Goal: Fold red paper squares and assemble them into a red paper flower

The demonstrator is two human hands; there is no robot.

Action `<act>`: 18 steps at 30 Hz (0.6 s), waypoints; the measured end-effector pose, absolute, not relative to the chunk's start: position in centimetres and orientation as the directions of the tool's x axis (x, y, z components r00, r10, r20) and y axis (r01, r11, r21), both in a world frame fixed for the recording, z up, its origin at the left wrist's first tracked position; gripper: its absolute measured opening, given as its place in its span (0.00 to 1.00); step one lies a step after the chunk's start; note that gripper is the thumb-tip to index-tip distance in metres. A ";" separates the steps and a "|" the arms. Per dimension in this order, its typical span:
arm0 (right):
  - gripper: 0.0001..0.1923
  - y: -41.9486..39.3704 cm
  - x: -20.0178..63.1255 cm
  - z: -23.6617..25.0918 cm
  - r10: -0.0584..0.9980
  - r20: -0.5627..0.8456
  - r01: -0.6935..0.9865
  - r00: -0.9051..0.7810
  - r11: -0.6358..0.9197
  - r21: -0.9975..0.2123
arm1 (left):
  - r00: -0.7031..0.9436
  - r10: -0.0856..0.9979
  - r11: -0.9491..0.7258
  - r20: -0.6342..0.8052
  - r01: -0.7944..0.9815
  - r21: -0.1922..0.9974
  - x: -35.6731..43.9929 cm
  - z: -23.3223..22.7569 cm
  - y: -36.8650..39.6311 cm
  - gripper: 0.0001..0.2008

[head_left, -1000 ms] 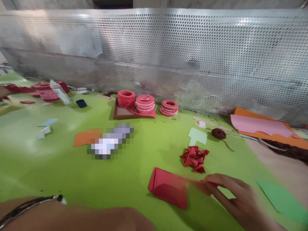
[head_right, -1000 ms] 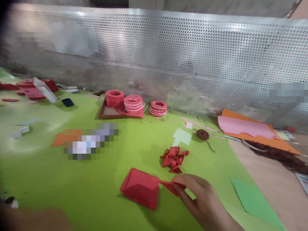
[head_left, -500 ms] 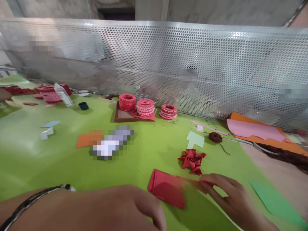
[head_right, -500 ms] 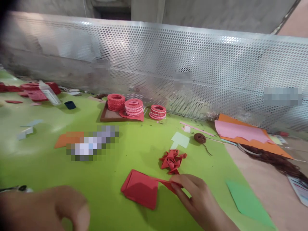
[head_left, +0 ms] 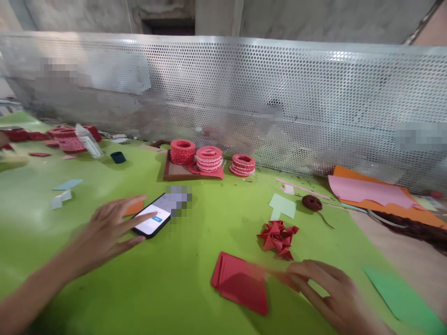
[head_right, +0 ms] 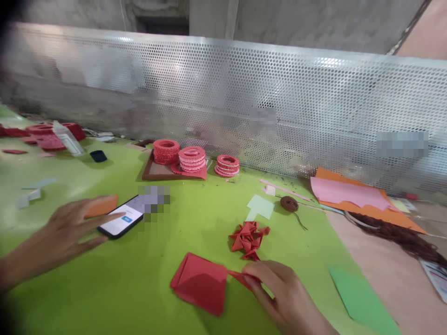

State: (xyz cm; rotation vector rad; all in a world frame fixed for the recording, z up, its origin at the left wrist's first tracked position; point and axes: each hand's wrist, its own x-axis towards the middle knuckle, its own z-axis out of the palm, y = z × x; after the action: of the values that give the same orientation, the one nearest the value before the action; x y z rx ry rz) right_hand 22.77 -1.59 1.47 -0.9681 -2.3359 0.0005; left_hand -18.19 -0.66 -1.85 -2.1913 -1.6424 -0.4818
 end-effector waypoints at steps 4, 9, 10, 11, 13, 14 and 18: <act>0.12 -1.4 22.9 0.9 0.651 0.543 0.645 -0.531 0.726 -0.240 | 0.258 0.863 -0.212 0.434 0.965 -0.154 -17.3 -1.2 -0.7 0.21; 0.09 -1.5 22.9 0.7 0.649 0.542 0.624 -0.533 0.735 -0.266 | 0.263 0.892 -0.251 0.369 0.965 -0.082 -17.3 -1.6 -1.0 0.18; 0.08 -1.5 22.9 0.7 0.648 0.540 0.620 -0.537 0.737 -0.269 | 0.262 0.895 -0.253 0.362 0.965 -0.072 -17.4 -1.7 -0.9 0.18; 0.08 -1.5 23.0 0.7 0.649 0.535 0.618 -0.541 0.738 -0.271 | 0.259 0.895 -0.253 0.363 0.965 -0.065 -17.5 -1.7 -0.8 0.19; 0.08 -1.5 23.1 0.8 0.659 0.515 0.623 -0.548 0.732 -0.275 | 0.253 0.883 -0.255 0.396 0.966 -0.048 -17.4 -1.8 -0.7 0.20; 0.08 -1.5 23.1 0.9 0.669 0.499 0.633 -0.551 0.725 -0.273 | 0.254 0.869 -0.264 0.425 0.964 -0.035 -17.1 -1.8 -0.8 0.21; 0.09 -1.5 21.8 2.2 0.693 0.403 0.668 -0.598 0.709 -0.226 | 0.448 0.724 -0.527 0.525 0.850 0.002 -13.2 0.1 -1.7 0.18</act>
State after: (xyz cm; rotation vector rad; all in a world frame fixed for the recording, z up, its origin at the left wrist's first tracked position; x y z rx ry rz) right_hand 21.78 -1.51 2.21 -1.0439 -2.4502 0.0713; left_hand -13.22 -1.71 0.11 -2.4402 -1.3580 -0.6927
